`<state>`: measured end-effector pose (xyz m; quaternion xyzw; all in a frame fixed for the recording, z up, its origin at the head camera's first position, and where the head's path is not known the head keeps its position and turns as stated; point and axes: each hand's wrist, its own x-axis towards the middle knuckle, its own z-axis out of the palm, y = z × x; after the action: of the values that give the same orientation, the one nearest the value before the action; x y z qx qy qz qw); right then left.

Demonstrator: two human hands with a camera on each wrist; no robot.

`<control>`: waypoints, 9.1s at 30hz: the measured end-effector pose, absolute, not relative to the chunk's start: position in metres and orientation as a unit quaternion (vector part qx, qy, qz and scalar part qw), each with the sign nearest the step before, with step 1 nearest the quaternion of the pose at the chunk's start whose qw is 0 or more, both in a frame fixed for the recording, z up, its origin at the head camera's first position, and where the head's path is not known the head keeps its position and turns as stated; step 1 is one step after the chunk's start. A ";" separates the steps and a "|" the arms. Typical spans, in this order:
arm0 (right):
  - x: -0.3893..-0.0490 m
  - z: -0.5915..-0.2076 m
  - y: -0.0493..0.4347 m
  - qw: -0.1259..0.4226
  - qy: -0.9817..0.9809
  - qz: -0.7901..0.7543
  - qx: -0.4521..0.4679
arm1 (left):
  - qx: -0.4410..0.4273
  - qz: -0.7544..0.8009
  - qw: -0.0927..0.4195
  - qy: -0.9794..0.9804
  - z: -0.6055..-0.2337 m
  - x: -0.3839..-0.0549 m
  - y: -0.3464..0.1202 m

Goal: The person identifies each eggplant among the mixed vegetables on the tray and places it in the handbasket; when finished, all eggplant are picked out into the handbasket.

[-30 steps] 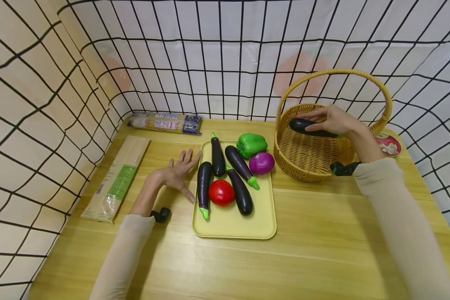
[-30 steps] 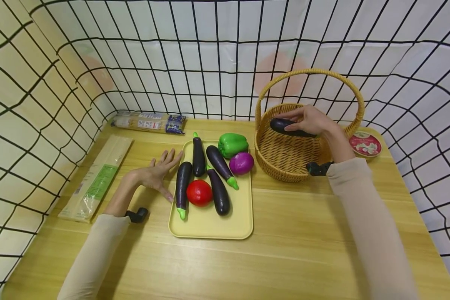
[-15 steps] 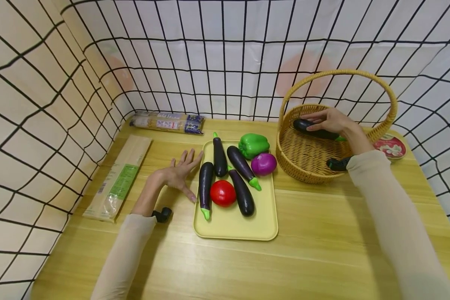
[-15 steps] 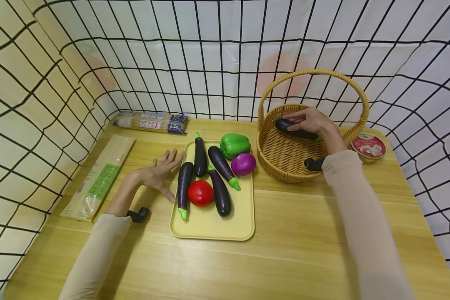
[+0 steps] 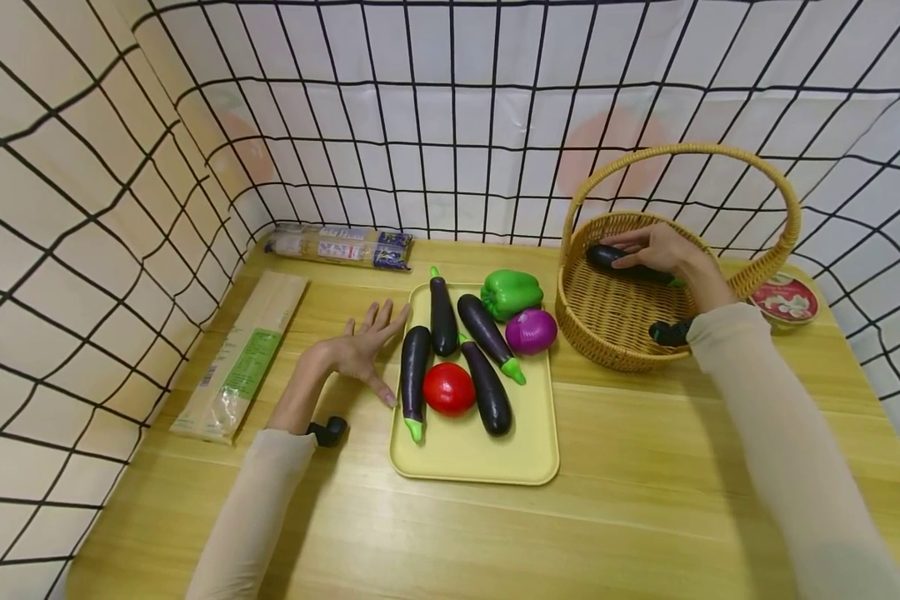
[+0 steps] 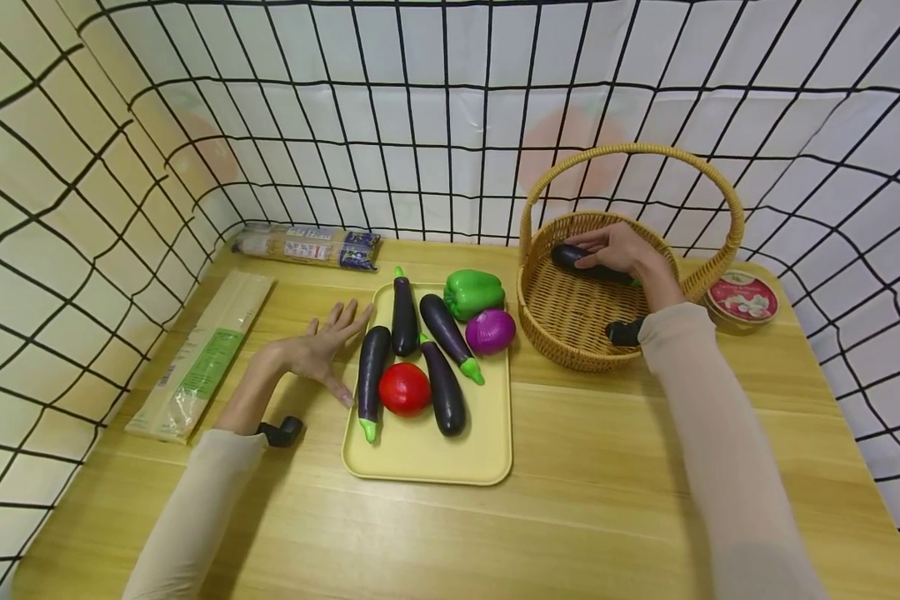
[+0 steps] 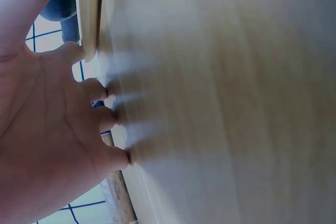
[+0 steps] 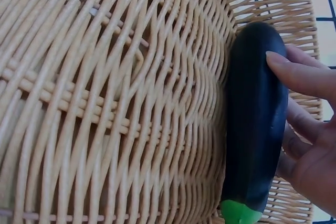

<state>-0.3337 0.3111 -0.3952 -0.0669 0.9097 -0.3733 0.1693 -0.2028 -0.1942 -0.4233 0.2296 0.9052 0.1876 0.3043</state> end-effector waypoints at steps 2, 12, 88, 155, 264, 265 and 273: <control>-0.334 -0.397 0.312 0.168 0.910 -0.374 -0.067 | 0.229 0.189 0.305 0.905 -0.423 -0.203 -0.194; -0.327 -0.382 0.309 0.180 0.899 -0.393 -0.070 | 0.230 0.183 0.305 0.906 -0.423 -0.203 -0.193; -0.117 -0.393 0.162 0.219 0.851 -0.444 -0.172 | 0.228 0.187 0.303 0.906 -0.424 -0.202 -0.196; -0.297 -0.355 0.334 0.290 0.925 -0.235 -0.071 | 0.231 0.195 0.304 0.903 -0.426 -0.200 -0.194; -0.261 -0.366 0.059 0.203 0.792 -0.268 -0.510 | 0.233 0.187 0.311 0.902 -0.425 -0.204 -0.195; -0.262 -0.365 0.064 0.194 0.796 -0.275 -0.504 | 0.234 0.186 0.309 0.903 -0.425 -0.204 -0.195; -0.263 -0.344 0.108 0.140 0.831 -0.321 -0.433 | 0.235 0.185 0.308 0.903 -0.424 -0.204 -0.194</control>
<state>-0.2629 0.1081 -0.3442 -0.4329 0.8308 -0.3207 0.1398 -0.2040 -0.1941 -0.4243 0.2348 0.9032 0.1848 0.3083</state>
